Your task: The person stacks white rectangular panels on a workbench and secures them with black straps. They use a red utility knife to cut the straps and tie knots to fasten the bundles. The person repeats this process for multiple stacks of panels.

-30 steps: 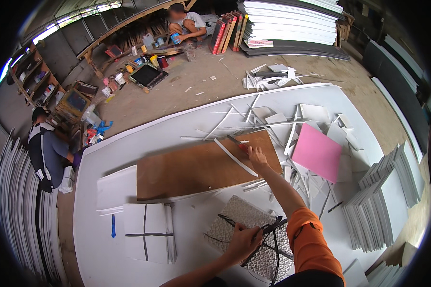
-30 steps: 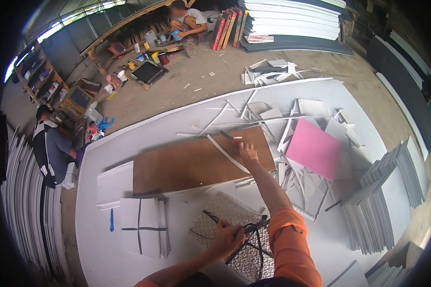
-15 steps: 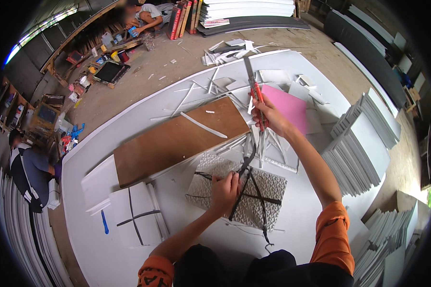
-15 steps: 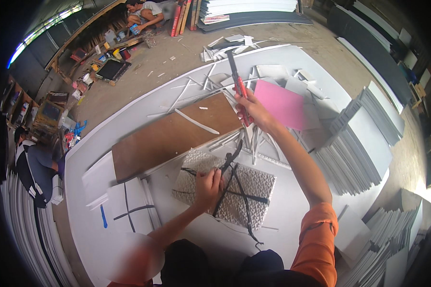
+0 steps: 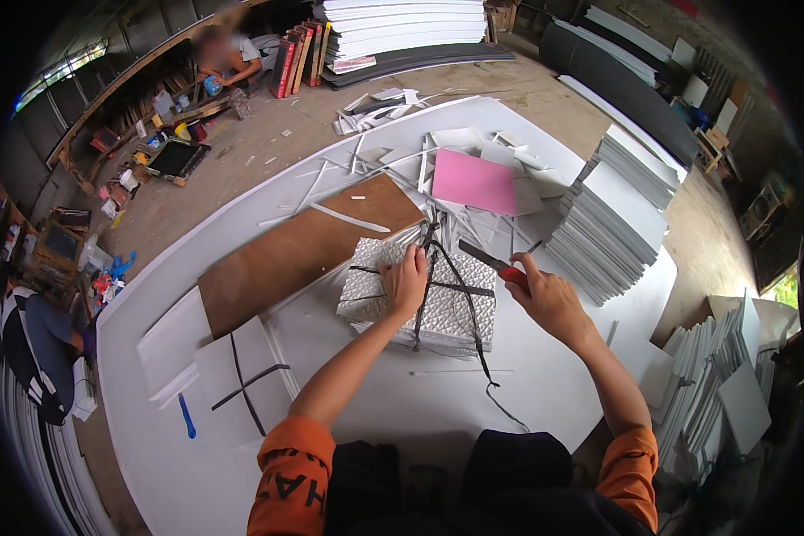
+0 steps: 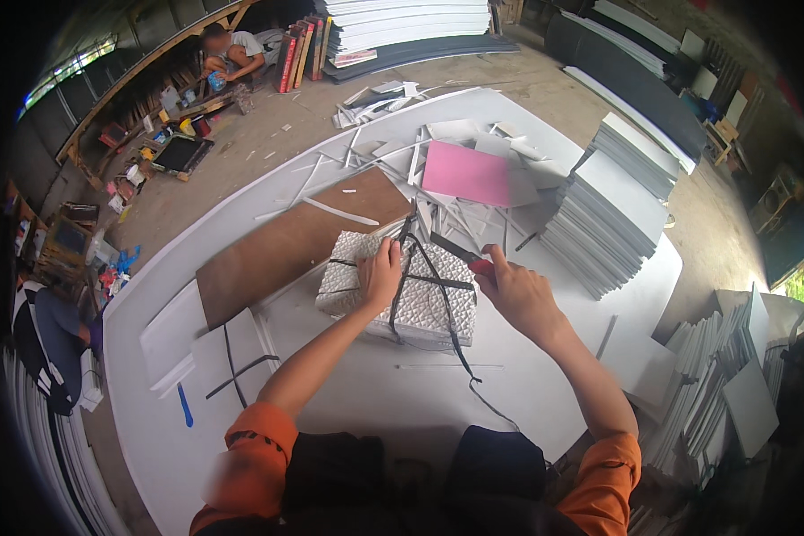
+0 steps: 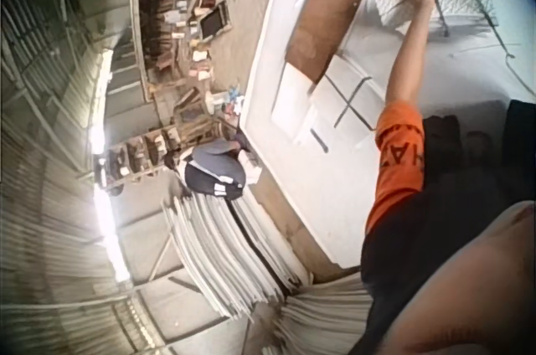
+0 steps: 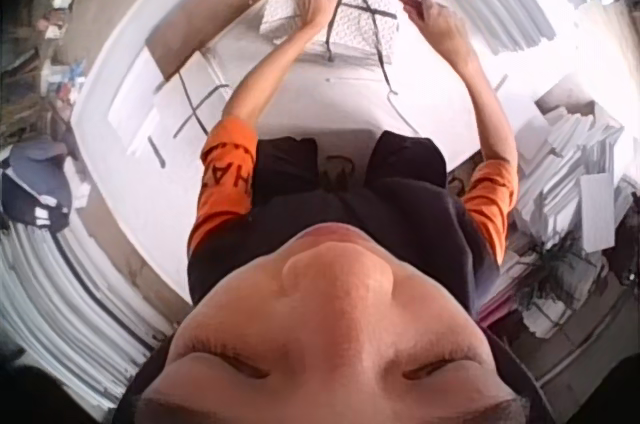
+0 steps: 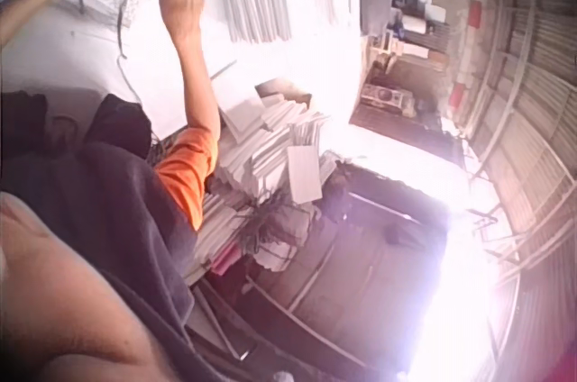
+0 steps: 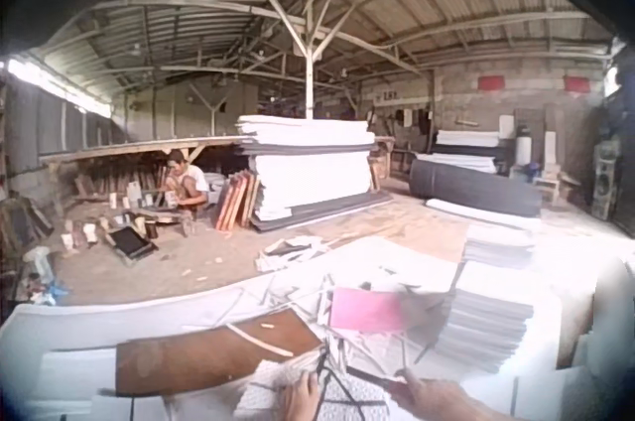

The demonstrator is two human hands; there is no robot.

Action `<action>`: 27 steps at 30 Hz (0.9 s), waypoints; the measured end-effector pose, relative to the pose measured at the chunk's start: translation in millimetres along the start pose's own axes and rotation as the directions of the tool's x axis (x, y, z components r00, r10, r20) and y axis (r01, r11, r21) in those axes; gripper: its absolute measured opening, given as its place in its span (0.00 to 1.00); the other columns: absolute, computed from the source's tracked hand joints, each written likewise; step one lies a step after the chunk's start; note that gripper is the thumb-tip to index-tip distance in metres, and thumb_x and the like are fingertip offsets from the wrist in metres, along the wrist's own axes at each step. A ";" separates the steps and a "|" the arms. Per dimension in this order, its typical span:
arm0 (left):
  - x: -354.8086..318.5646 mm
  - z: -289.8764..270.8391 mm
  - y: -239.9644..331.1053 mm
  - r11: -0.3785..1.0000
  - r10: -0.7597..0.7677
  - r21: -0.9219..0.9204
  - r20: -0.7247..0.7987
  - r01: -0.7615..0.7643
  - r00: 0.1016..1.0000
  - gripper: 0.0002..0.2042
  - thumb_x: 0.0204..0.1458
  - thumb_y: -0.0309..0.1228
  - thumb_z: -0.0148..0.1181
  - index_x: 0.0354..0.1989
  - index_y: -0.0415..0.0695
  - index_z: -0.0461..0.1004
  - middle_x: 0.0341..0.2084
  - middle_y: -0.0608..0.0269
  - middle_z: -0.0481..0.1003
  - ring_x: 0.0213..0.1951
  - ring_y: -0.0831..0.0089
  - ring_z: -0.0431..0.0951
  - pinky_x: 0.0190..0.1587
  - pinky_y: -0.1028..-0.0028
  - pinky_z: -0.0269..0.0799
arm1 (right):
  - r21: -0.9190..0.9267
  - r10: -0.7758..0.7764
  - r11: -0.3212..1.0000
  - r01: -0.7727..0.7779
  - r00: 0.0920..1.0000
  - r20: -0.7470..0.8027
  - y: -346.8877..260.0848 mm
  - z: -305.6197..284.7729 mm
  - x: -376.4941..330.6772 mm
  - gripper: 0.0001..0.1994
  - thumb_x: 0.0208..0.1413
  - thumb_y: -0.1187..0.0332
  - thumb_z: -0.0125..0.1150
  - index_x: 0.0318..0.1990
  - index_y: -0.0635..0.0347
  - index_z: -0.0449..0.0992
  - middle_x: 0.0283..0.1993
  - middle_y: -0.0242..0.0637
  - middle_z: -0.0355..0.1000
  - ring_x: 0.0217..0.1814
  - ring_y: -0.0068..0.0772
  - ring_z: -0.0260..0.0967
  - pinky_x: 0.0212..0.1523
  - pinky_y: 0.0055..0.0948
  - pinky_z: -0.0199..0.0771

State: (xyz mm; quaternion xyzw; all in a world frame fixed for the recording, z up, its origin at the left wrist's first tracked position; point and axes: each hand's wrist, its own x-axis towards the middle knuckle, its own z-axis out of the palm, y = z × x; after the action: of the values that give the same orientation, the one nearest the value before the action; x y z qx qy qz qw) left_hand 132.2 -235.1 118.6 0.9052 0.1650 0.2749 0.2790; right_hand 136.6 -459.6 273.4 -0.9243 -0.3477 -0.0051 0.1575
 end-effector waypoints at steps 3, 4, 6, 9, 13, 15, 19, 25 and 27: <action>-3.2 0.1 6.5 1.000 0.002 -0.014 -0.031 -0.003 1.000 0.12 0.55 0.39 0.39 0.36 0.45 0.67 0.12 0.53 0.70 0.20 0.53 0.72 0.41 0.57 0.56 | -0.126 0.002 0.992 0.004 0.999 0.050 -11.7 13.3 -4.6 0.13 0.52 0.61 0.49 0.42 0.57 0.62 0.28 0.36 0.74 0.24 0.42 0.71 0.22 0.39 0.70; -3.6 -0.3 7.3 1.000 0.006 -0.016 -0.054 -0.007 0.999 0.12 0.56 0.39 0.39 0.36 0.45 0.67 0.11 0.53 0.70 0.20 0.53 0.72 0.41 0.57 0.57 | -0.173 -0.021 0.985 0.026 0.999 0.031 -17.9 18.6 -4.1 0.13 0.52 0.61 0.49 0.41 0.58 0.62 0.27 0.37 0.73 0.23 0.42 0.71 0.21 0.38 0.69; -5.3 -2.6 5.3 1.000 0.016 -0.004 -0.078 -0.016 0.997 0.12 0.56 0.39 0.39 0.36 0.45 0.67 0.11 0.53 0.70 0.20 0.54 0.72 0.40 0.58 0.57 | -0.270 -0.081 0.960 0.077 0.997 -0.003 -25.6 35.5 3.4 0.12 0.52 0.61 0.48 0.40 0.59 0.64 0.23 0.39 0.72 0.21 0.41 0.70 0.20 0.38 0.69; -6.5 -5.2 8.0 0.999 0.036 -0.023 -0.062 -0.038 0.997 0.12 0.55 0.38 0.40 0.34 0.44 0.67 0.12 0.53 0.70 0.20 0.54 0.73 0.40 0.58 0.57 | -0.410 -0.117 0.909 0.074 0.990 -0.081 -21.8 56.9 18.6 0.13 0.52 0.62 0.48 0.41 0.61 0.65 0.18 0.39 0.68 0.19 0.40 0.70 0.19 0.36 0.69; -3.8 -8.4 6.2 0.995 0.035 -0.094 0.003 -0.035 0.999 0.12 0.55 0.38 0.40 0.36 0.44 0.66 0.14 0.52 0.71 0.23 0.50 0.72 0.37 0.57 0.61 | -0.474 -0.118 0.880 0.011 0.973 -0.197 -23.2 60.5 41.3 0.12 0.50 0.66 0.49 0.39 0.62 0.66 0.23 0.41 0.69 0.19 0.38 0.70 0.17 0.32 0.69; -1.0 -9.0 4.5 0.986 0.016 -0.168 0.023 -0.012 1.000 0.13 0.55 0.38 0.39 0.36 0.44 0.67 0.17 0.50 0.72 0.25 0.48 0.72 0.35 0.57 0.62 | -0.471 -0.088 0.882 -0.014 0.977 -0.195 -24.2 62.8 45.7 0.12 0.49 0.66 0.49 0.39 0.62 0.65 0.25 0.42 0.69 0.20 0.38 0.71 0.17 0.33 0.69; 7.3 -11.7 11.0 0.960 -0.031 -0.274 0.119 0.063 0.992 0.16 0.55 0.42 0.40 0.32 0.42 0.68 0.20 0.47 0.72 0.27 0.49 0.72 0.33 0.58 0.63 | -0.412 -0.051 0.910 -0.054 0.969 -0.241 -18.5 70.3 44.1 0.12 0.49 0.63 0.51 0.40 0.57 0.65 0.25 0.41 0.69 0.21 0.40 0.70 0.18 0.36 0.69; 27.4 -13.8 -2.1 0.798 0.017 -0.534 0.483 0.280 0.875 0.22 0.51 0.53 0.44 0.33 0.45 0.69 0.15 0.63 0.68 0.21 0.67 0.68 0.23 0.71 0.60 | -0.253 -0.072 0.967 0.010 0.968 -0.241 -25.2 57.9 42.5 0.12 0.51 0.61 0.49 0.38 0.57 0.67 0.22 0.44 0.70 0.21 0.43 0.70 0.19 0.38 0.69; 35.5 -17.1 -9.5 0.727 0.136 -0.592 0.621 0.348 0.772 0.21 0.51 0.53 0.46 0.36 0.48 0.70 0.13 0.73 0.62 0.18 0.81 0.62 0.20 0.80 0.53 | -0.182 -0.065 0.983 0.023 0.972 -0.226 -30.9 51.5 44.9 0.12 0.50 0.60 0.50 0.39 0.56 0.68 0.22 0.45 0.70 0.22 0.45 0.70 0.21 0.39 0.70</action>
State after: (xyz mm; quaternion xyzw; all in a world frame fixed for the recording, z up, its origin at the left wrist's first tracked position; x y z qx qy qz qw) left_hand 149.0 -204.5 139.2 0.7651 0.0055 -0.0193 0.6436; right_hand 145.6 -393.7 238.7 -0.9198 -0.3457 -0.1470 0.1132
